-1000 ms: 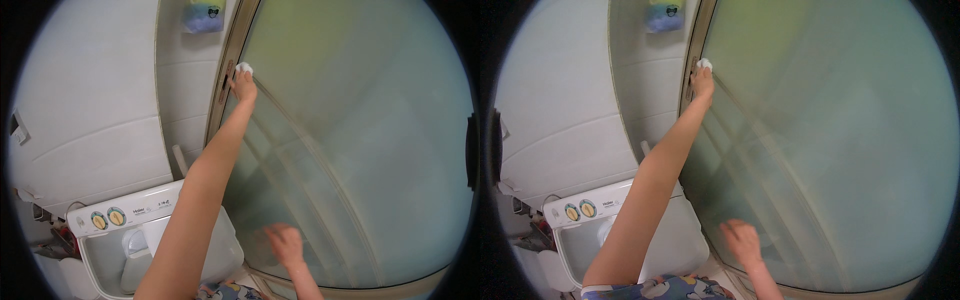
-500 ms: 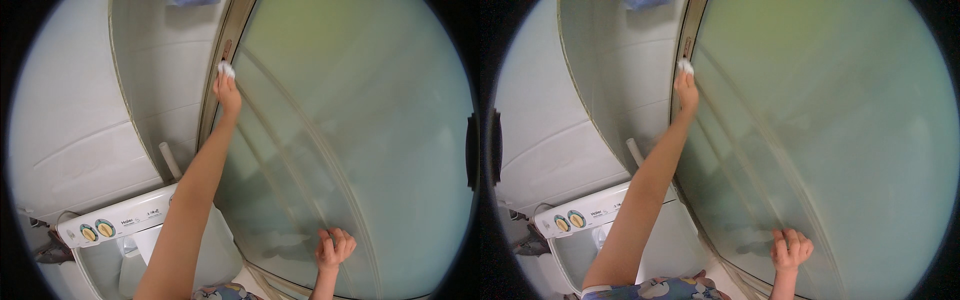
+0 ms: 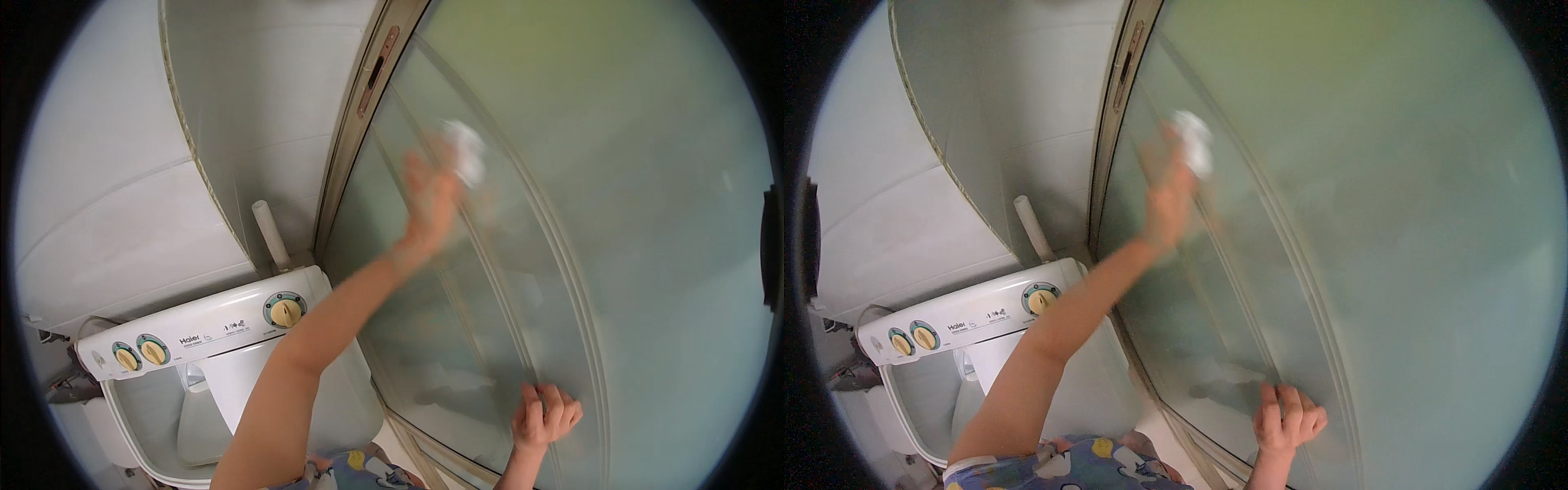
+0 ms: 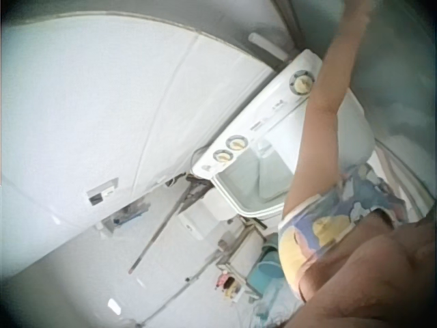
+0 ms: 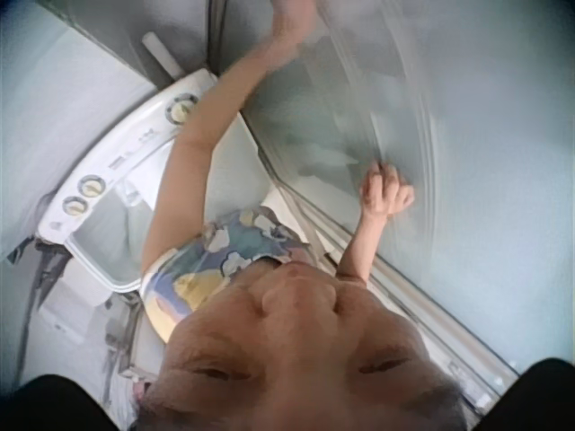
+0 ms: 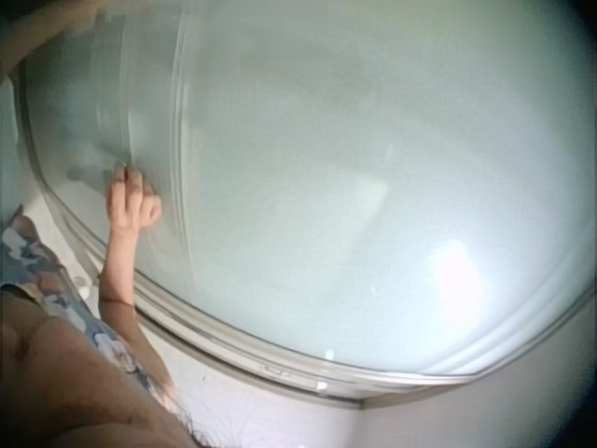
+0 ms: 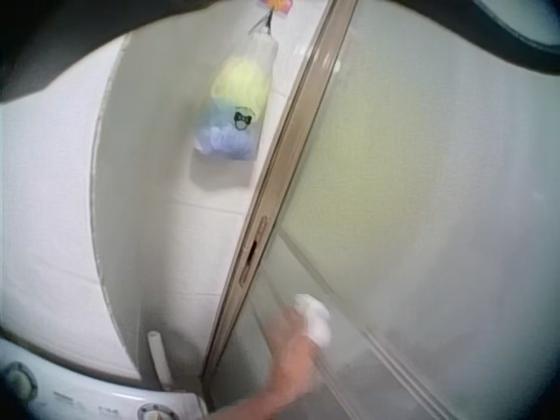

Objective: The person scrubs the bathroom sink with a rag under running tap water, wipes down the glass shower door with a cloth, and opens the lids of a washing machine.

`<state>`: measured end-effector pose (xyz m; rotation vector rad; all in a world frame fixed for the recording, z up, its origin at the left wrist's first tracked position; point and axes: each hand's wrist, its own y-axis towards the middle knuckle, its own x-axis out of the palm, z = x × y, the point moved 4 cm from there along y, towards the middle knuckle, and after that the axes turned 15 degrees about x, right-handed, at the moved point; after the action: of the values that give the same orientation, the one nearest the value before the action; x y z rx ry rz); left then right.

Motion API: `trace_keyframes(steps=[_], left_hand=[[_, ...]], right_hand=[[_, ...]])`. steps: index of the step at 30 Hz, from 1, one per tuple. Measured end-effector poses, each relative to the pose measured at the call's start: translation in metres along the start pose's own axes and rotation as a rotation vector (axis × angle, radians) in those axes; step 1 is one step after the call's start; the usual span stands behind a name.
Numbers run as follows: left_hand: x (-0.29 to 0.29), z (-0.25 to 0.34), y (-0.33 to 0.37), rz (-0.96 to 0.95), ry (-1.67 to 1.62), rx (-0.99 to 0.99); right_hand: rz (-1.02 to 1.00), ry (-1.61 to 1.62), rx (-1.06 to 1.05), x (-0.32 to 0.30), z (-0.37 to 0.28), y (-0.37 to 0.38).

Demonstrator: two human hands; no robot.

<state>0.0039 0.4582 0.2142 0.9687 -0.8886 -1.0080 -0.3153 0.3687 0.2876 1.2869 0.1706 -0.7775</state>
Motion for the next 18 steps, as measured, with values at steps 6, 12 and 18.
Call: trace_keyframes(steps=[6, 12, 18], left_hand=[[-0.006, -0.09, -0.06, -0.1, -0.005, -0.894], [-0.014, 0.076, -0.099, -0.091, -0.204, -0.333], [-0.022, -0.107, -0.079, 0.139, -0.114, -0.862]], right_hand=[[0.029, -0.042, 0.025, 0.008, -0.004, 0.004], [-0.016, -0.059, 0.026, 0.003, 0.005, 0.003], [0.014, -0.056, 0.001, 0.011, -0.008, 0.006]])
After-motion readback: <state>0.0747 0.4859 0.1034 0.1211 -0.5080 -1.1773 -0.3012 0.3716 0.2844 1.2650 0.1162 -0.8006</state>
